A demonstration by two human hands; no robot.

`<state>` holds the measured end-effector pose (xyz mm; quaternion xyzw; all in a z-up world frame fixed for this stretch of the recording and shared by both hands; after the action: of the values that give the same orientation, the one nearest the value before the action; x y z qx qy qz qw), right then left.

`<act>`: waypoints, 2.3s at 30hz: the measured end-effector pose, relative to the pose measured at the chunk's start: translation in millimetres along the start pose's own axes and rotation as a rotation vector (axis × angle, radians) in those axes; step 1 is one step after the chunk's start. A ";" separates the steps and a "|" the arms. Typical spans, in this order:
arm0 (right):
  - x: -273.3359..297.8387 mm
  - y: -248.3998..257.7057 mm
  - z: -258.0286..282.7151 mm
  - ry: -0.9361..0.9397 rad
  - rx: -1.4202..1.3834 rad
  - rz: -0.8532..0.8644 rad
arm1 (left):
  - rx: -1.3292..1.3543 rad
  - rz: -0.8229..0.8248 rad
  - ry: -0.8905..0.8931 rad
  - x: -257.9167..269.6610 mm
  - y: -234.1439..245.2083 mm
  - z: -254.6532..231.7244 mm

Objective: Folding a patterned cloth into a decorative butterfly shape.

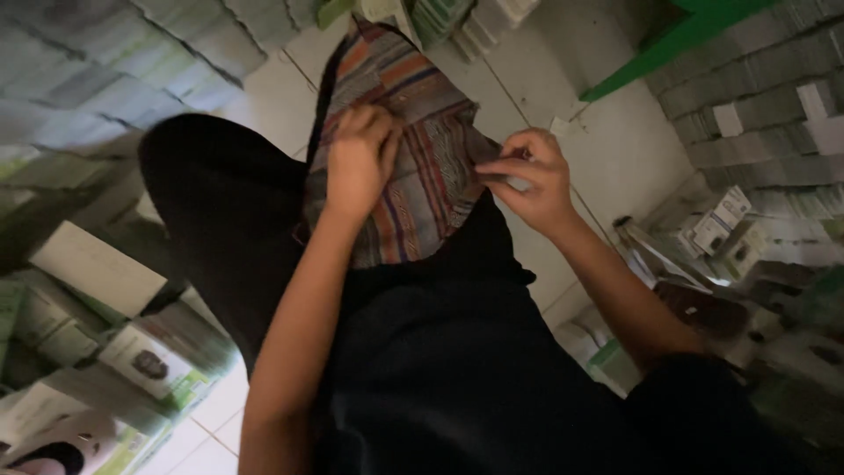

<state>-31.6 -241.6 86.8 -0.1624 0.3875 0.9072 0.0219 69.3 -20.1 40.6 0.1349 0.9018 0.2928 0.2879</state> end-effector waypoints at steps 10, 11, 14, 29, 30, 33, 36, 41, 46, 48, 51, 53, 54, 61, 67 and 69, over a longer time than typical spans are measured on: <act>-69.1 -65.8 -15.1 -0.089 0.080 0.252 | 0.123 0.133 0.121 0.4 -8.1 17.0; -70.6 -68.6 -15.2 -0.088 0.077 0.261 | 0.122 0.131 0.130 0.1 -7.1 16.5; -78.5 -72.4 -14.7 -0.114 0.033 0.232 | 0.251 0.081 0.183 -0.8 -2.1 17.0; -88.4 -64.8 -21.4 -0.312 -0.201 0.307 | 0.233 0.085 0.261 -3.6 -4.4 14.9; -88.7 -67.5 -22.6 -0.337 -0.189 0.319 | 0.252 0.082 0.264 -3.9 -4.6 15.2; -89.8 -73.0 -20.0 -0.366 -0.206 0.338 | 0.285 0.084 0.280 -3.3 -7.7 18.4; -94.4 -75.0 -15.2 -0.343 -0.229 0.351 | 0.281 0.074 0.290 -5.0 -7.2 18.6; -94.2 -80.4 -15.8 -0.300 -0.204 0.390 | 0.221 0.038 0.266 -7.8 -4.0 13.7; -85.8 -55.2 -43.6 -0.245 -0.268 0.151 | 0.048 0.064 0.145 -10.6 -6.3 4.7; -74.4 -50.5 -77.1 -0.354 -0.300 0.065 | 0.036 0.064 0.132 -8.4 -8.3 4.8; -40.3 -53.3 -138.9 -0.495 -0.367 0.020 | 0.035 0.066 0.116 -8.1 -9.8 3.5; -28.7 -61.0 -156.6 -0.519 -0.406 0.061 | 0.041 0.064 0.113 -10.2 -10.1 3.0; -23.9 -65.2 -158.9 -0.611 -0.451 0.067 | 0.010 0.071 0.092 -10.1 -11.0 1.0; -13.5 -63.2 -151.5 -0.552 -0.663 0.173 | -0.090 0.073 0.076 -12.5 -12.4 -6.6; 1.1 -80.6 -178.2 -0.619 -0.864 0.250 | -0.113 0.078 0.105 -10.7 -15.0 -2.1; 10.9 -80.0 -195.4 -0.625 -0.840 0.230 | -0.133 0.088 0.065 -13.5 -11.7 -5.6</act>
<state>25.6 -325.4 -98.6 0.1641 -0.0183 0.9858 -0.0303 75.9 -37.5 43.1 0.1454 0.8823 0.3688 0.2537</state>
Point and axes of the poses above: each hand's wrist, its own x-axis away from the middle knuckle, its own y-axis out of the back of the hand, z = x × y, the point moved 8 cm from there along -x, towards the middle knuckle, and after that the axes turned 5 degrees about -y, right-handed, at the moved point
